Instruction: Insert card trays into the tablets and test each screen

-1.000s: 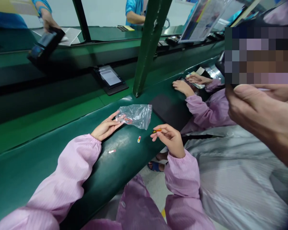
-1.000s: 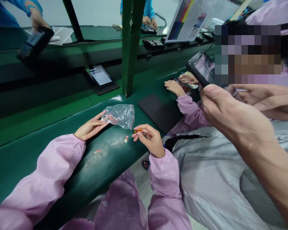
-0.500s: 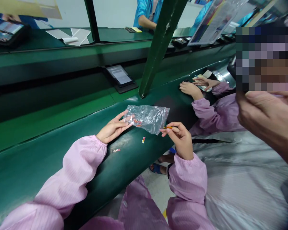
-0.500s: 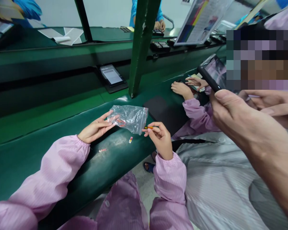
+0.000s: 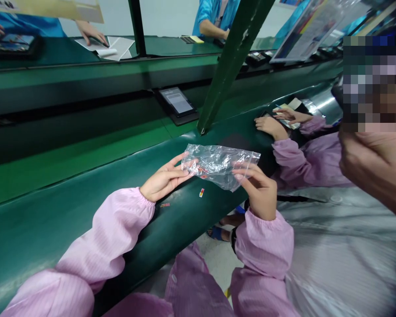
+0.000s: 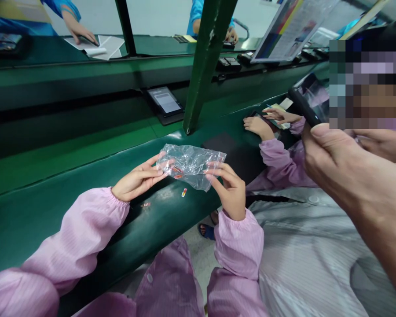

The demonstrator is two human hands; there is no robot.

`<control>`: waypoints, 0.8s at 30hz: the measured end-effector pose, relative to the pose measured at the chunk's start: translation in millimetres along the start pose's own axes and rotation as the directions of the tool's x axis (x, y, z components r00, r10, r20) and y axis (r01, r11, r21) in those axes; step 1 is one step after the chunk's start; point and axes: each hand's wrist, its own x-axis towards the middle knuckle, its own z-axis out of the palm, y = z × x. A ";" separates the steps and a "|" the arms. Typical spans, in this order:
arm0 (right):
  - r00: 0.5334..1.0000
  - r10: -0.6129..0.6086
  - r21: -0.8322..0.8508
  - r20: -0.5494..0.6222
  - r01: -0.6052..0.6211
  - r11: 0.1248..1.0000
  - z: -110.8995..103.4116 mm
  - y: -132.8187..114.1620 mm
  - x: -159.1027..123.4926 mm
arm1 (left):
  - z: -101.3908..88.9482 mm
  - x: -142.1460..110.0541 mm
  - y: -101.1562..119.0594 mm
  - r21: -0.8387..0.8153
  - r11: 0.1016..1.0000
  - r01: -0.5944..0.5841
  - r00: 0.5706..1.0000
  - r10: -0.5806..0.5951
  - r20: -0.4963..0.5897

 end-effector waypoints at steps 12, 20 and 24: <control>0.939 0.171 0.085 -0.297 -0.152 0.985 -7.4 6.3 -4.6 | -20.0 27.4 -4.7 0.021 0.997 -0.074 0.985 0.077 -0.154; 0.916 0.120 -0.178 0.384 -0.054 0.982 106.2 18.7 -85.1 | -50.2 58.9 -18.0 0.103 0.989 -0.107 0.955 0.131 -0.265; 0.938 0.107 -0.326 0.329 0.007 0.945 135.2 34.7 -89.3 | -60.1 58.3 -19.2 0.234 0.963 -0.133 0.961 0.184 -0.209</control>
